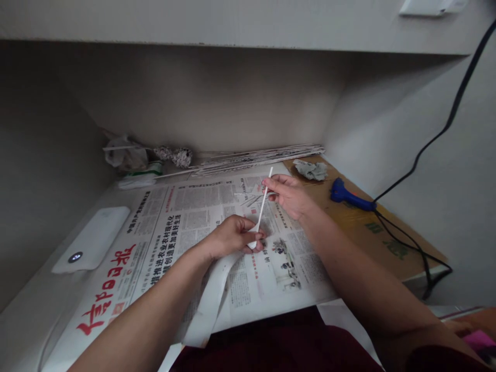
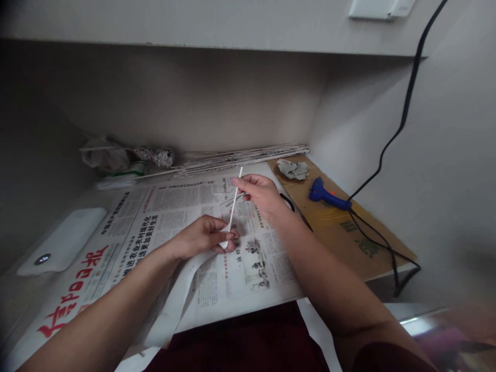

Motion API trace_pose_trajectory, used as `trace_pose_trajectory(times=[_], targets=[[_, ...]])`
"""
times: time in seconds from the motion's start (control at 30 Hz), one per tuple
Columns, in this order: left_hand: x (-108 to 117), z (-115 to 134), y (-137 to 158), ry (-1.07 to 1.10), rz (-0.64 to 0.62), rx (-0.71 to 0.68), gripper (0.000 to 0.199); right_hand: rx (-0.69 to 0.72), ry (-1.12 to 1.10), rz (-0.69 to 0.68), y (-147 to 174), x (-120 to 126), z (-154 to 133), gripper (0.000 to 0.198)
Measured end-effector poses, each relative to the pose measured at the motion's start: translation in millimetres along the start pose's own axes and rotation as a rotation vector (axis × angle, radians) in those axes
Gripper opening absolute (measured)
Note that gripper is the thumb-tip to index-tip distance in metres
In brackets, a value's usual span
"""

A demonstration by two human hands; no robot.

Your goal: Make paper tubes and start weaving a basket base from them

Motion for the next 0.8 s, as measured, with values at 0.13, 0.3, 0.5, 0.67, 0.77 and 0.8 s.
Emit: trace_pose_trajectory(times=[0.13,0.3,0.5,0.67,0.77,0.8], targets=[[1.4,2.8,0.8,-0.016,0.005,-0.014,0.027,-0.047,0.021,-0.072,2.7,-7.9,2.0,0.032],[6.2,6.9,2.8,-0.048,0.033,-0.037,0.027,-0.133,0.128,-0.197,9.2,-21.2,11.5,0.03],[4.6,4.2,1.9,-0.028,0.023,-0.014,0.026,-0.027,0.033,-0.108,3.6,-13.5,2.0,0.035],[0.2,3.3,2.1,-0.012,-0.005,0.0,0.027,0.033,-0.06,-0.049,-1.2,-4.2,-7.9,0.031],[-0.4,3.7,2.4,-0.003,-0.004,0.004,0.026,0.046,-0.061,-0.002,-3.1,1.6,-9.4,0.029],[-0.4,3.7,2.3,-0.004,-0.003,0.004,0.026,0.052,-0.055,0.015,-3.5,3.2,-9.7,0.029]])
Point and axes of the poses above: each hand's wrist, its own y-axis away from the middle knuckle, its own x-axis out of the back of the hand, z = x × y, the point moved 10 cm from there along -y, towards the middle knuckle, and after that the axes turned 15 degrees about -y, right-handed, at the moved point
